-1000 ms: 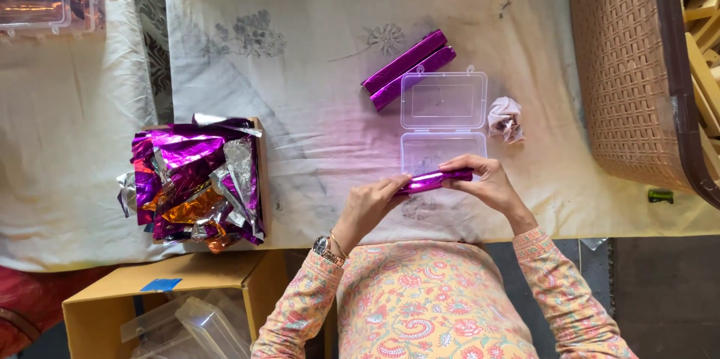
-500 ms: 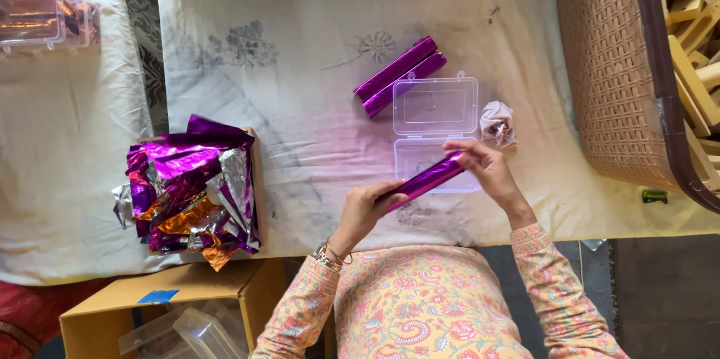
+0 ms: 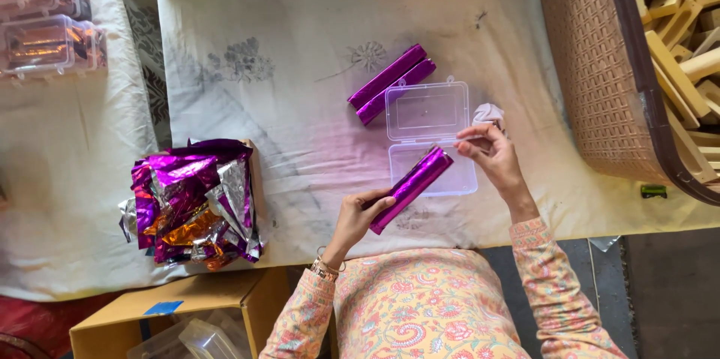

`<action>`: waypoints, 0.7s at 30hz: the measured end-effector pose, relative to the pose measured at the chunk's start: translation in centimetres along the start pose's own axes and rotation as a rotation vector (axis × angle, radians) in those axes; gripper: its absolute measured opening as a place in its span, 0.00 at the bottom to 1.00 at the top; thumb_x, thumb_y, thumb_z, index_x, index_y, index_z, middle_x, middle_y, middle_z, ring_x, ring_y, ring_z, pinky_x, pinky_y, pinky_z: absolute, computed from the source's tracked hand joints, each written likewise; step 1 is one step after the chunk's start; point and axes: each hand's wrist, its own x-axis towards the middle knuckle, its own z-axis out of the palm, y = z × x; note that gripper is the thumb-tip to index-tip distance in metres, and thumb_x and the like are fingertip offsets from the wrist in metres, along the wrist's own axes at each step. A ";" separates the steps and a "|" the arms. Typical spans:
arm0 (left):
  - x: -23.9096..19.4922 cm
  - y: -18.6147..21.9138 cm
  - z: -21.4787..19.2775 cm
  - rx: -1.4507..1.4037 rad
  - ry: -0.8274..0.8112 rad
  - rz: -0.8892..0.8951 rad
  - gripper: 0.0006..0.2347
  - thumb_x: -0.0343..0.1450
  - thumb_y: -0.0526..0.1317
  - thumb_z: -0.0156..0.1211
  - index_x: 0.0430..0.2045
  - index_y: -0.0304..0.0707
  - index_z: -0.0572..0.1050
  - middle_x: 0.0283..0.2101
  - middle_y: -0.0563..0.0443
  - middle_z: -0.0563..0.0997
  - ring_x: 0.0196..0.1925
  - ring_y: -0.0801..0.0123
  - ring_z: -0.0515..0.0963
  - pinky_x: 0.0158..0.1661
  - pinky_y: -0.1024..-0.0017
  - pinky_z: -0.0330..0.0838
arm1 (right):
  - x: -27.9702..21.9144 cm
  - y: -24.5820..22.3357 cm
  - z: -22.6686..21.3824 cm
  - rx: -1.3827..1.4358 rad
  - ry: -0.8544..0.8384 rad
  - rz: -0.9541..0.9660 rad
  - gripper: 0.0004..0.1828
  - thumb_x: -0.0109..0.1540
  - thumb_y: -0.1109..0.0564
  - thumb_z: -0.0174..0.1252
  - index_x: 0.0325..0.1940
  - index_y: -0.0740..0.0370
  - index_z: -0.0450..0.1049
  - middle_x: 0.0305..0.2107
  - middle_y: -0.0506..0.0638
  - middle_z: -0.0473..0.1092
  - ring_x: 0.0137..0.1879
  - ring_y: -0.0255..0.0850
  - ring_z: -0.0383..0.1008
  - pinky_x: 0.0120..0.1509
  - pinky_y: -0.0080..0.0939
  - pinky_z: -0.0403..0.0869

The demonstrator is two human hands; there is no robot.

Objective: The person wipes the inside of a clear plastic container with a cloth, then places several purple foil-wrapped items inside. They close the container and wipe the exterior with the cloth.

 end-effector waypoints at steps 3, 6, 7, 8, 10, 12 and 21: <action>0.3 -2.8 0.1 -0.257 -0.061 -0.090 0.14 0.72 0.39 0.65 0.48 0.28 0.82 0.36 0.52 0.86 0.33 0.81 0.81 0.33 0.81 0.77 | -1.2 -0.3 0.4 -0.015 -0.124 -0.095 0.12 0.63 0.62 0.67 0.49 0.66 0.77 0.51 0.50 0.73 0.58 0.35 0.75 0.64 0.37 0.76; 0.5 -3.3 0.5 -0.375 -0.081 -0.171 0.15 0.72 0.39 0.65 0.50 0.27 0.81 0.37 0.51 0.86 0.32 0.80 0.81 0.32 0.80 0.77 | -1.6 -2.1 1.3 -0.054 -0.145 -0.087 0.12 0.60 0.62 0.67 0.47 0.66 0.79 0.51 0.49 0.71 0.56 0.34 0.75 0.62 0.37 0.77; 0.5 -3.3 0.6 -0.374 -0.084 -0.169 0.15 0.72 0.39 0.65 0.50 0.27 0.81 0.37 0.51 0.86 0.32 0.80 0.81 0.32 0.80 0.77 | -1.6 -2.3 1.3 -0.054 -0.142 -0.089 0.12 0.60 0.62 0.67 0.47 0.66 0.79 0.51 0.49 0.71 0.56 0.34 0.75 0.62 0.37 0.77; 0.5 -3.2 0.6 -0.383 -0.089 -0.185 0.15 0.72 0.39 0.65 0.49 0.27 0.81 0.37 0.51 0.86 0.32 0.80 0.81 0.32 0.80 0.77 | -1.6 -2.6 1.4 -0.070 -0.139 -0.114 0.11 0.59 0.63 0.68 0.46 0.66 0.79 0.50 0.49 0.72 0.55 0.35 0.76 0.61 0.37 0.78; 0.3 -3.2 0.7 -0.391 -0.093 -0.201 0.15 0.72 0.39 0.65 0.49 0.27 0.81 0.37 0.50 0.86 0.32 0.80 0.81 0.32 0.79 0.77 | -1.6 -2.9 1.6 -0.085 -0.135 -0.140 0.11 0.59 0.64 0.69 0.44 0.67 0.80 0.49 0.50 0.73 0.54 0.35 0.77 0.60 0.37 0.79; 0.2 -3.2 0.8 -0.405 -0.104 -0.202 0.15 0.72 0.40 0.65 0.49 0.28 0.81 0.37 0.51 0.86 0.32 0.80 0.81 0.33 0.79 0.77 | -1.6 -3.1 1.6 -0.143 -0.144 -0.204 0.12 0.59 0.64 0.69 0.45 0.67 0.80 0.48 0.50 0.73 0.54 0.35 0.77 0.61 0.35 0.79; 0.1 -3.4 0.5 -0.439 -0.146 -0.200 0.15 0.73 0.40 0.65 0.49 0.28 0.82 0.36 0.53 0.85 0.32 0.81 0.80 0.32 0.80 0.75 | -1.3 -4.9 1.5 -0.241 -0.201 -0.170 0.07 0.58 0.64 0.68 0.41 0.68 0.81 0.44 0.47 0.70 0.51 0.32 0.75 0.56 0.33 0.79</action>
